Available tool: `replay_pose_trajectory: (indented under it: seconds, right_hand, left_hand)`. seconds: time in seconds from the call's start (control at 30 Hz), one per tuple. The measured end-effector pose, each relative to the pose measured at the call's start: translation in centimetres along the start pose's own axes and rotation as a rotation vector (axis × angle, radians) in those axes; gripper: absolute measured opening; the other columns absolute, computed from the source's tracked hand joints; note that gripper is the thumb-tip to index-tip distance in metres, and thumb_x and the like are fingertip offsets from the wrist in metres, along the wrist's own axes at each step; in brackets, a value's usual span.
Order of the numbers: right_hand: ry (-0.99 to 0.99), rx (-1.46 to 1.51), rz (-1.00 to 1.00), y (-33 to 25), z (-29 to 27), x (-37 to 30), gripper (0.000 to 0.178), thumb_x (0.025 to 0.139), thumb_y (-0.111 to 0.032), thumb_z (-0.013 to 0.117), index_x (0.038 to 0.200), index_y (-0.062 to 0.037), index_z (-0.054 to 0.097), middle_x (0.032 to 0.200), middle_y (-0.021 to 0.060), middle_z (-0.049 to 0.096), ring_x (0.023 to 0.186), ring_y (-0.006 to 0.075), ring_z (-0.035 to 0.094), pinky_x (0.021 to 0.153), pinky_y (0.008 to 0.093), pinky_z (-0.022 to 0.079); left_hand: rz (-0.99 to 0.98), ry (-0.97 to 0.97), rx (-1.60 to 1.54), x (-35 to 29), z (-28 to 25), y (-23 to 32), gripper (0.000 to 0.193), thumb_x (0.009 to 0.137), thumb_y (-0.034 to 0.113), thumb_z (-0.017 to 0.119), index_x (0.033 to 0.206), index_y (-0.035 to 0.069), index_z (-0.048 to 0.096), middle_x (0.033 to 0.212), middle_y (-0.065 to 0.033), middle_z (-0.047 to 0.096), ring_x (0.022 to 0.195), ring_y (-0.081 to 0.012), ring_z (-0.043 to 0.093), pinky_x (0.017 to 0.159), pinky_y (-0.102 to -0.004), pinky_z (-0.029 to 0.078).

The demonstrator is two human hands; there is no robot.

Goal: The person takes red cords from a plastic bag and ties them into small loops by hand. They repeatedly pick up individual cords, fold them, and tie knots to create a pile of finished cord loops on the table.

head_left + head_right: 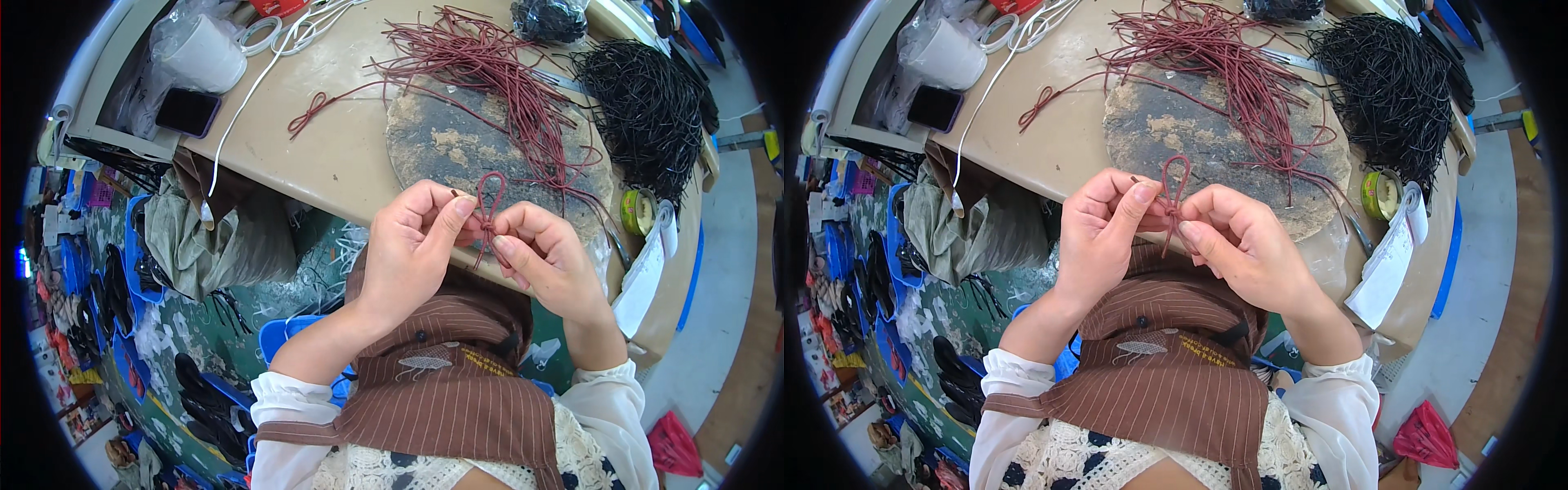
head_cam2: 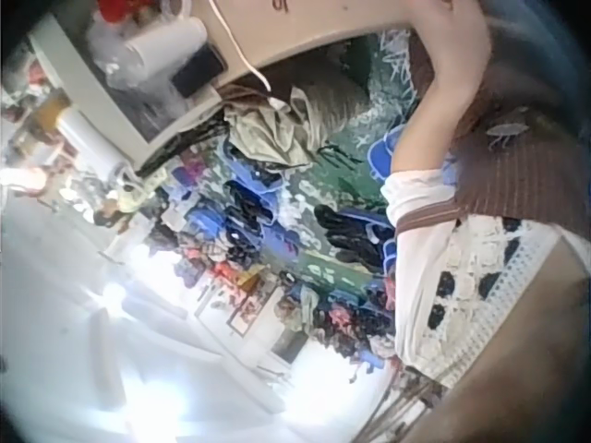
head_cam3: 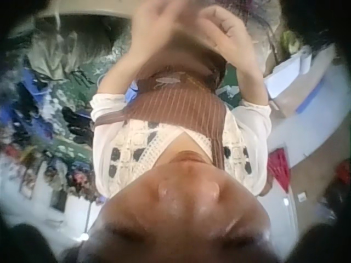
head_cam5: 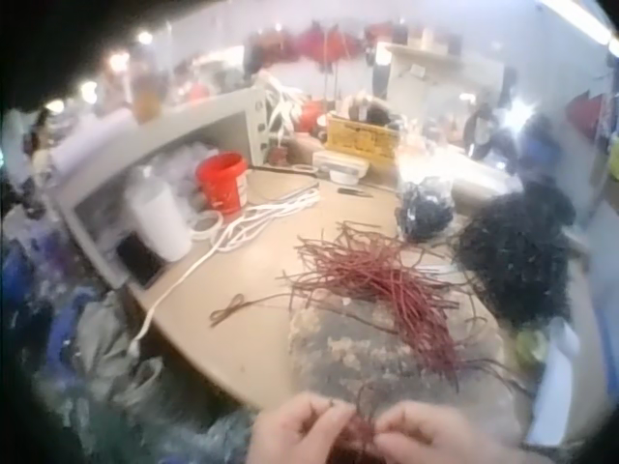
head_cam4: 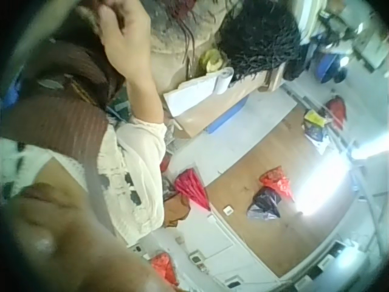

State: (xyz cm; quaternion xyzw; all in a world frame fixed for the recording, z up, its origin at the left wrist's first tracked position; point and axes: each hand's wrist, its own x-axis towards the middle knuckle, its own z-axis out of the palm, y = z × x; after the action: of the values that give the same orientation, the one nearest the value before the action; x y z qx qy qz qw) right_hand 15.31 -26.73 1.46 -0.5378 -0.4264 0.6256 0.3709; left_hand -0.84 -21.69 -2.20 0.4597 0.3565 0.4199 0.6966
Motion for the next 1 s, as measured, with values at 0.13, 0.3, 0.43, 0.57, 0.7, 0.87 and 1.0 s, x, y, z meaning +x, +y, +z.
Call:
replay_pose_trajectory:
  seconds: [0.13, 0.3, 0.43, 0.57, 0.7, 0.87, 1.0]
  right_hand:
    - [0.028, 0.054, -0.022, 0.5, 0.5, 0.0, 0.010, 0.089, -0.008, 0.049, 0.096, -0.0010, 0.052, 0.077, -0.0035, 0.052, 0.065, 0.0016, 0.047, 0.057, 0.0168, 0.041]
    - [0.118, -0.015, -0.082, 1.7, 1.0, -0.2, 0.011, 0.087, -0.004, 0.049, 0.096, 0.0005, 0.053, 0.075, -0.0025, 0.053, 0.063, 0.0019, 0.047, 0.056, 0.0177, 0.042]
    - [0.124, -0.237, -0.112, 0.9, 0.3, -0.2, 0.008, 0.085, -0.002, 0.053, 0.091, 0.0017, 0.056, 0.074, 0.0020, 0.057, 0.059, 0.0045, 0.053, 0.054, 0.0193, 0.044]
    - [-0.157, -0.371, -0.209, -2.1, -2.8, 0.8, 0.005, 0.079, 0.002, 0.058, 0.084, 0.0025, 0.060, 0.074, 0.0063, 0.060, 0.061, 0.0112, 0.061, 0.053, 0.0205, 0.047]
    - [-0.436, -0.575, -0.029, -6.0, -3.3, 2.8, 0.004, 0.073, 0.003, 0.064, 0.076, 0.0038, 0.061, 0.068, 0.0046, 0.060, 0.061, 0.0101, 0.061, 0.054, 0.0214, 0.048]
    - [-0.392, -0.582, -0.221, -5.8, -3.7, 2.9, 0.011, 0.080, -0.009, 0.060, 0.084, 0.0016, 0.062, 0.070, 0.0056, 0.063, 0.063, 0.0096, 0.060, 0.057, 0.0224, 0.048]
    - [-0.093, 0.024, -0.203, -2.3, -4.0, 1.6, 0.021, 0.087, -0.015, 0.056, 0.093, 0.0044, 0.060, 0.087, 0.0089, 0.063, 0.075, 0.0119, 0.061, 0.067, 0.0261, 0.051]
  left_hand:
    - [0.052, 0.007, -0.001, 0.3, -0.3, -0.6, 0.014, 0.089, 0.012, 0.054, 0.085, -0.001, 0.056, 0.075, -0.0051, 0.061, 0.069, -0.0076, 0.058, 0.064, -0.0216, 0.049]
    - [0.107, 0.020, -0.024, 0.7, -0.4, -1.3, 0.011, 0.088, 0.009, 0.055, 0.086, -0.002, 0.057, 0.074, -0.0052, 0.062, 0.068, -0.0081, 0.058, 0.064, -0.0221, 0.049]
    - [0.026, -0.024, -0.141, 0.8, -0.6, -1.7, 0.016, 0.090, 0.013, 0.052, 0.088, -0.003, 0.058, 0.078, -0.0070, 0.063, 0.073, -0.0106, 0.061, 0.068, -0.0239, 0.050]
    - [-0.476, -0.469, -0.298, 1.9, -4.5, 0.9, 0.046, 0.094, 0.037, 0.039, 0.105, -0.004, 0.057, 0.093, -0.0133, 0.065, 0.084, -0.0159, 0.063, 0.076, -0.0264, 0.050]
    - [-0.682, -0.759, -0.065, 3.1, -2.8, 3.6, 0.035, 0.091, 0.028, 0.050, 0.095, -0.004, 0.061, 0.090, -0.0165, 0.065, 0.087, -0.0224, 0.064, 0.072, -0.0315, 0.053]
    - [-0.700, -0.731, -0.003, 3.4, -1.5, 4.2, 0.022, 0.084, 0.017, 0.061, 0.092, -0.003, 0.062, 0.086, -0.0153, 0.065, 0.080, -0.0181, 0.064, 0.064, -0.0275, 0.053]
    - [-0.725, -0.556, -0.139, 2.8, -0.8, 4.3, 0.019, 0.083, 0.014, 0.062, 0.093, -0.002, 0.062, 0.084, -0.0137, 0.065, 0.073, -0.0161, 0.064, 0.059, -0.0258, 0.053]
